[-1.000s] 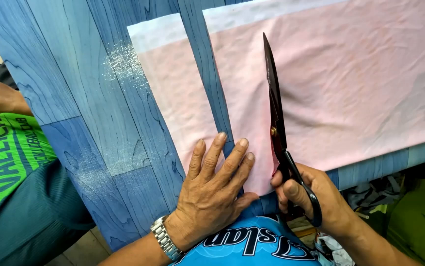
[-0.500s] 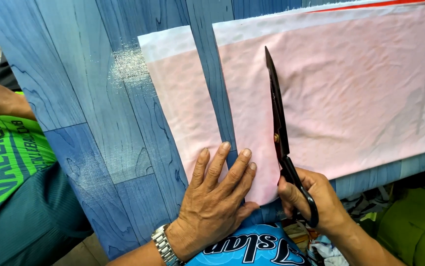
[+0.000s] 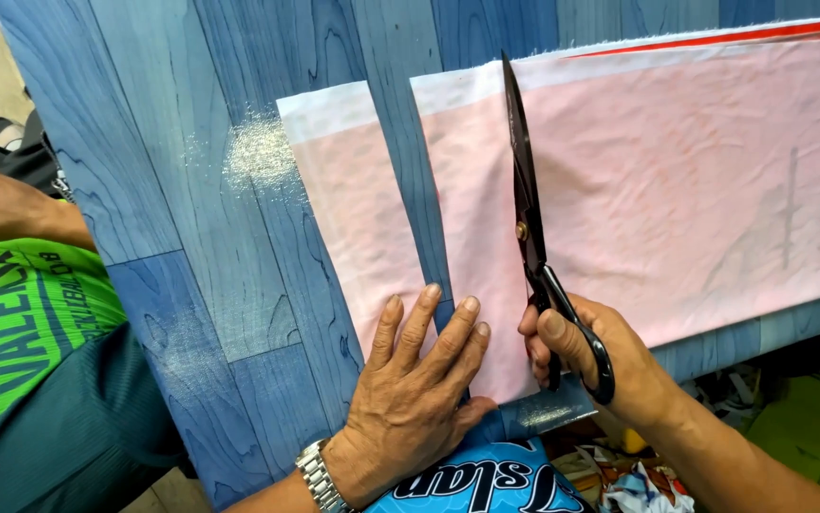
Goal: Cut pink fabric into long strips using large scissors on a work table
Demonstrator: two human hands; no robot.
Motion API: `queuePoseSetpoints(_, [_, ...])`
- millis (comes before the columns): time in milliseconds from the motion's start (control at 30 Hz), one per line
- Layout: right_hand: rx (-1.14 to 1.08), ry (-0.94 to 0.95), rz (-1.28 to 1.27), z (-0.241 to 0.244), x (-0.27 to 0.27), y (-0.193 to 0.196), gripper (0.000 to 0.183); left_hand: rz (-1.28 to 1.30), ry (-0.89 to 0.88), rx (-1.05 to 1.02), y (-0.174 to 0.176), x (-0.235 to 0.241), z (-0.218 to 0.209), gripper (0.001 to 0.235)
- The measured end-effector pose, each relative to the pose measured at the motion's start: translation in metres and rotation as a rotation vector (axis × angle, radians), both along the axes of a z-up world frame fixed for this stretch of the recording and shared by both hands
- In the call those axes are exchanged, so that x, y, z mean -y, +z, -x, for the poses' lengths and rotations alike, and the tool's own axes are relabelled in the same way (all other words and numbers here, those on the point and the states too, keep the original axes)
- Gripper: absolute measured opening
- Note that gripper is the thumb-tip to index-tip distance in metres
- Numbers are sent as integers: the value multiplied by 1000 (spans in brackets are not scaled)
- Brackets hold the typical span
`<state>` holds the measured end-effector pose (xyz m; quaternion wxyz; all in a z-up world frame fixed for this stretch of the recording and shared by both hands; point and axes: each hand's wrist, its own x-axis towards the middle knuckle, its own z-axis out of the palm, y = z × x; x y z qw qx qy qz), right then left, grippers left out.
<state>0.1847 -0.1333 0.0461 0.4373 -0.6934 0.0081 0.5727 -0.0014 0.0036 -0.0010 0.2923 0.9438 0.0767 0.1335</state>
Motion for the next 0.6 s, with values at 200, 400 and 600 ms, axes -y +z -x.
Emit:
queuePoseSetpoints(200, [197,140,54,0,-4,-10,47,7,1,-7,1,-2,0,68])
queuePoseSetpoints(400, [175,89,55,-1,-11,-9,46,15,-13,-12,-1,0,2,72])
queuePoseSetpoints(600, [113,31,110,-3,-18,-2,54,39,-5,1,-3,2,2,77])
